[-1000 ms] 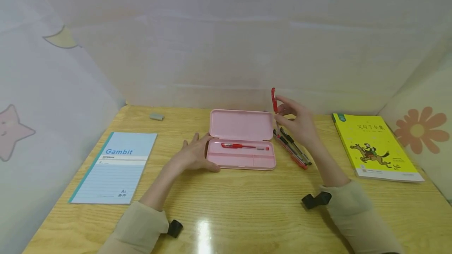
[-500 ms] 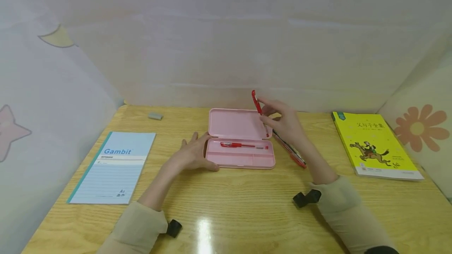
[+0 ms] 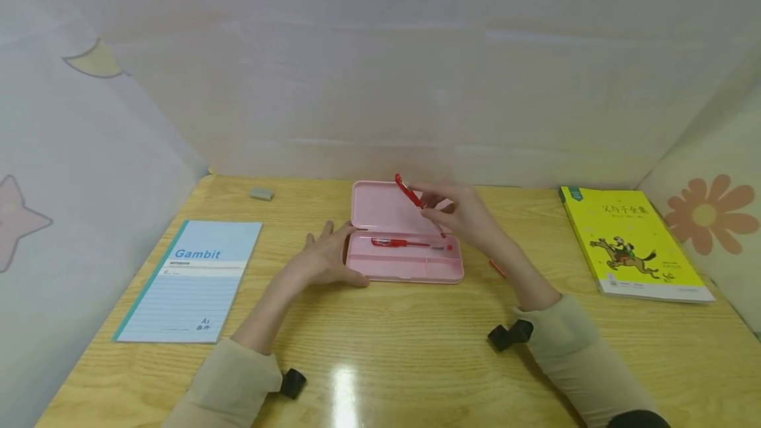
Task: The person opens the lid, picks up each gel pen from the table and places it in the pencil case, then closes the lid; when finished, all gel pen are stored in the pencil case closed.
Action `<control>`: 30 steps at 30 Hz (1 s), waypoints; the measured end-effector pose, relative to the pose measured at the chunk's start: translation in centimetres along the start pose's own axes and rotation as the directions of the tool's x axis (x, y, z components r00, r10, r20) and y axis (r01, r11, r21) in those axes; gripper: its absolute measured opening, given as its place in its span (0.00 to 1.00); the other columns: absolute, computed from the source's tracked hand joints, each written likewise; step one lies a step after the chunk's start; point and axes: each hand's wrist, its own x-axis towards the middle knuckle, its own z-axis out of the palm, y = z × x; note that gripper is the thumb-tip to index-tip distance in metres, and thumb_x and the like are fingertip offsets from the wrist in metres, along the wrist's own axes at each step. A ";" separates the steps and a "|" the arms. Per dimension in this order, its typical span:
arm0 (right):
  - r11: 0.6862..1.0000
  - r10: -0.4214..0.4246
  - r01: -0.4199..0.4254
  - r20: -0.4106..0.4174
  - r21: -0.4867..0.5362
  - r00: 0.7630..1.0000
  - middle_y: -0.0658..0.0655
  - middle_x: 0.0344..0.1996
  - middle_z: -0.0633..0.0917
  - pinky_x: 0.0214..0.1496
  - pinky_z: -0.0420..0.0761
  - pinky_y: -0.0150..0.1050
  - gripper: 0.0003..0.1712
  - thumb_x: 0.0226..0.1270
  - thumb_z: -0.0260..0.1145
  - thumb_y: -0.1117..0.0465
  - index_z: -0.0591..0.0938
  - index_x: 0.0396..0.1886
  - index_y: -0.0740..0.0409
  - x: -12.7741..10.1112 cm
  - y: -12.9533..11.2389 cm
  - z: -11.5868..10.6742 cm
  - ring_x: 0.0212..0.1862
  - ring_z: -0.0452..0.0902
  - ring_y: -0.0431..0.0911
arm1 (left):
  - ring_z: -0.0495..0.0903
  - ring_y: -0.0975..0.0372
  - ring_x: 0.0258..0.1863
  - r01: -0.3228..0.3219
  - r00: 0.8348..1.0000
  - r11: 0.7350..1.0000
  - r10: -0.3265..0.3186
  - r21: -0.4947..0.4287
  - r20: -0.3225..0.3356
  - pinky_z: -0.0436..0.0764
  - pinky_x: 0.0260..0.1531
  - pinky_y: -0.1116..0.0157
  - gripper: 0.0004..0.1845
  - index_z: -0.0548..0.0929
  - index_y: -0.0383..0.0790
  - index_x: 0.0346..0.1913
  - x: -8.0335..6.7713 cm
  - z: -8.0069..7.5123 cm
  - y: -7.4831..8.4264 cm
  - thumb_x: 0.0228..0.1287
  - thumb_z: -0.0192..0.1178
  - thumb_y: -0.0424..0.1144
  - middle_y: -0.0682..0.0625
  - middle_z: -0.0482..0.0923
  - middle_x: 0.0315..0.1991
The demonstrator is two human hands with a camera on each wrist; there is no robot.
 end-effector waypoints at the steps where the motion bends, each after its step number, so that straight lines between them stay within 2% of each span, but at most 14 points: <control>1: 1.000 -0.011 0.011 0.007 -0.002 1.000 0.56 0.43 0.87 0.45 0.90 0.40 0.32 0.64 0.73 0.70 0.82 0.67 0.46 0.0 0.0 0.0 0.45 0.84 0.46 | 0.41 0.36 0.83 -0.001 1.000 1.000 0.001 0.000 -0.001 0.41 0.78 0.30 0.58 0.58 0.41 0.80 0.0 0.0 0.0 0.50 0.79 0.55 0.38 0.51 0.83; 7: 0.998 -0.062 0.063 0.062 -0.013 0.996 0.56 0.43 0.88 0.43 0.89 0.40 0.33 0.64 0.72 0.71 0.81 0.68 0.44 0.0 0.2 0.2 0.43 0.83 0.45 | 0.42 0.35 0.83 -0.024 1.000 1.000 0.024 -0.009 -0.012 0.41 0.76 0.28 0.57 0.60 0.40 0.79 -0.1 -0.1 0.0 0.49 0.80 0.54 0.38 0.53 0.83; 14: 0.994 -0.112 0.113 0.131 -0.001 0.985 0.60 0.40 0.90 0.45 0.90 0.44 0.30 0.63 0.72 0.73 0.84 0.64 0.52 0.0 0.4 0.7 0.42 0.85 0.46 | 0.42 0.34 0.83 -0.029 0.999 1.000 0.029 -0.003 -0.015 0.42 0.76 0.27 0.57 0.61 0.40 0.79 -0.1 -0.1 0.0 0.49 0.80 0.54 0.39 0.54 0.83; 16: 0.992 -0.120 0.124 0.148 -0.015 0.982 0.60 0.40 0.90 0.44 0.90 0.44 0.29 0.62 0.73 0.73 0.84 0.64 0.52 -0.1 0.5 0.9 0.42 0.85 0.45 | 0.43 0.34 0.83 -0.027 1.000 1.000 0.027 0.001 -0.015 0.43 0.76 0.27 0.57 0.61 0.41 0.79 -0.1 -0.1 0.0 0.49 0.79 0.54 0.39 0.54 0.83; 22: 0.989 -0.079 0.105 0.226 -0.104 0.971 0.53 0.42 0.90 0.44 0.87 0.38 0.30 0.64 0.73 0.70 0.84 0.65 0.45 -0.5 0.6 1.4 0.43 0.84 0.41 | 0.43 0.34 0.83 -0.022 1.000 1.000 0.022 0.009 -0.015 0.43 0.76 0.27 0.57 0.61 0.40 0.79 0.0 0.0 0.0 0.49 0.80 0.55 0.39 0.54 0.83; 30: 0.971 -0.015 0.087 0.307 -0.221 0.952 0.48 0.42 0.88 0.45 0.85 0.34 0.26 0.67 0.72 0.67 0.85 0.62 0.42 -0.8 -0.1 2.0 0.41 0.83 0.39 | 0.44 0.34 0.82 -0.013 1.000 1.000 0.013 0.024 -0.010 0.44 0.76 0.27 0.57 0.60 0.40 0.79 0.0 0.0 0.0 0.50 0.79 0.56 0.38 0.54 0.82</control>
